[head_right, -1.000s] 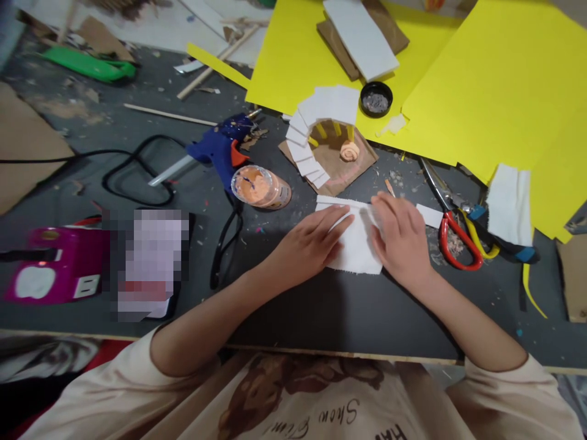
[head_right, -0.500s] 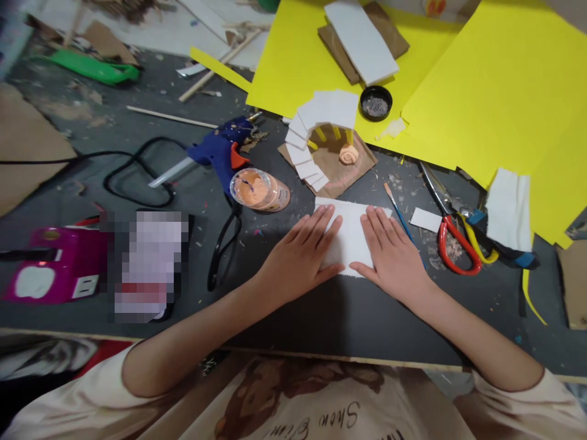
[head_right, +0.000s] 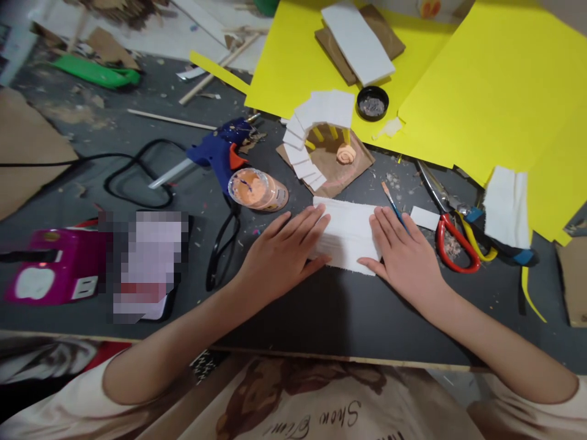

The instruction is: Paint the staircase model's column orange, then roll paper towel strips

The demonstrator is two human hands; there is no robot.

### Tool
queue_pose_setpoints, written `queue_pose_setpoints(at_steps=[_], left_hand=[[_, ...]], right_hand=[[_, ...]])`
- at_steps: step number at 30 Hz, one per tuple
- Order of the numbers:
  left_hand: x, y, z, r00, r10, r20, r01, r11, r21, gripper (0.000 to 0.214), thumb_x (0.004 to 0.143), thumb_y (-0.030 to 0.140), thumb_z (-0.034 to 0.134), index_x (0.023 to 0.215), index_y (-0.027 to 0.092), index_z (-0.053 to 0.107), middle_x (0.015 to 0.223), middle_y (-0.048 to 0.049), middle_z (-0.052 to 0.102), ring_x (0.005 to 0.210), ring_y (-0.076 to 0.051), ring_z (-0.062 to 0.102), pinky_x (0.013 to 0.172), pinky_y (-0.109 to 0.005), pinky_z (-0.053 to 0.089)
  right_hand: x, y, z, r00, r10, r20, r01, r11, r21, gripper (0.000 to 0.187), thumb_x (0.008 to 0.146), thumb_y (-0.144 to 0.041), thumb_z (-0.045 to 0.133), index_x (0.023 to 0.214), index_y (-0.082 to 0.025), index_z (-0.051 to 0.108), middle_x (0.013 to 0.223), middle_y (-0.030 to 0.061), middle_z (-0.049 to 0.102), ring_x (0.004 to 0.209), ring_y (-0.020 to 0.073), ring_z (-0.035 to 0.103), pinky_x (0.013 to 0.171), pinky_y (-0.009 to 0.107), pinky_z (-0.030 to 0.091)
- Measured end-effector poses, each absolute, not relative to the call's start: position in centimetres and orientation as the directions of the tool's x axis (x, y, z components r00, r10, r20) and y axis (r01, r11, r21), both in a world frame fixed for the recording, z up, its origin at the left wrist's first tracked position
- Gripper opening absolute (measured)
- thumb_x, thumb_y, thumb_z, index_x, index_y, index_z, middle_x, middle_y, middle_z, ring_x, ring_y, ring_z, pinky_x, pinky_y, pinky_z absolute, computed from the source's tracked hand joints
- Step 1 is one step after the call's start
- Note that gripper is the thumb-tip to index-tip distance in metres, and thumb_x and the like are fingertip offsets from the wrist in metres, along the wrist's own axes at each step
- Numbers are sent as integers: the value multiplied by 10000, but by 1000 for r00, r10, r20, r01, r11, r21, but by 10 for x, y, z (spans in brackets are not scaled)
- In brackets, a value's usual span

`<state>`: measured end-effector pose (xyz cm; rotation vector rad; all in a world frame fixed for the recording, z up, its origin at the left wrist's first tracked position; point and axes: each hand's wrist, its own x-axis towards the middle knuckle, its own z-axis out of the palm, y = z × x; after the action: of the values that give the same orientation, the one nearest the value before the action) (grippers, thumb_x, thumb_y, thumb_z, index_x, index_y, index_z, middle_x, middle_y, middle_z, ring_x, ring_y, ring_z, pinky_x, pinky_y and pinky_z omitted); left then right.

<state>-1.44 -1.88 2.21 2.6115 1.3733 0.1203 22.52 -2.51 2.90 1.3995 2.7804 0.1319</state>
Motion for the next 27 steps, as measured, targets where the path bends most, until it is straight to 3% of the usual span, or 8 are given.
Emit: queue_pose_setpoints(at_steps=[4,8,12,17,21,24,27], left_hand=[[-22,-16,24,559,829,22,788,-539,296,441,942,329,442,1326,114,467,1435,-183,471,1297,-304,489,1040,-459,399],[-27,-13,29,428,881,200,775,-472,420,206,937,259,453,1070,159,575,1124,-114,687,1018,-229,652,879,-355,500],[-25,-14,35,342,902,265,676,-432,597,115,902,146,483,827,191,558,777,8,683,727,-112,645,711,-209,485],[-18,-8,37,345,929,136,489,-301,819,87,883,134,514,821,179,554,756,24,665,692,-77,627,650,-159,453],[-12,-1,34,388,922,-15,362,-137,922,183,913,215,464,743,183,523,669,29,603,619,-83,578,595,-175,431],[-11,-2,29,336,942,3,317,-116,941,314,949,253,366,650,191,439,591,37,501,550,-82,499,566,-195,399],[-11,-7,26,322,945,53,350,-171,921,384,941,289,404,570,189,399,501,53,419,467,-74,406,498,-212,320]], right_hand=[[232,-16,36,-579,813,58,815,576,62,474,947,-372,440,1254,-24,536,1338,210,571,1205,309,564,988,443,423],[234,5,38,-507,836,210,841,533,-90,161,924,-192,465,937,-146,619,937,101,732,844,235,668,749,351,486],[227,23,38,-485,850,205,824,522,-218,159,933,-223,462,818,-191,568,744,55,677,700,204,618,652,305,451],[219,33,34,-455,866,207,816,498,-292,232,966,-289,381,781,-205,493,675,41,587,633,189,538,593,282,388],[221,36,33,-459,858,233,810,511,-289,379,995,-358,283,671,-224,429,575,6,497,547,167,449,565,286,321],[221,37,33,-492,836,243,799,545,-256,370,979,-382,358,690,-206,506,660,29,585,651,176,522,634,296,335],[215,36,29,-554,812,182,783,583,-217,229,927,-380,489,969,-186,605,943,81,663,896,233,566,759,334,369]])
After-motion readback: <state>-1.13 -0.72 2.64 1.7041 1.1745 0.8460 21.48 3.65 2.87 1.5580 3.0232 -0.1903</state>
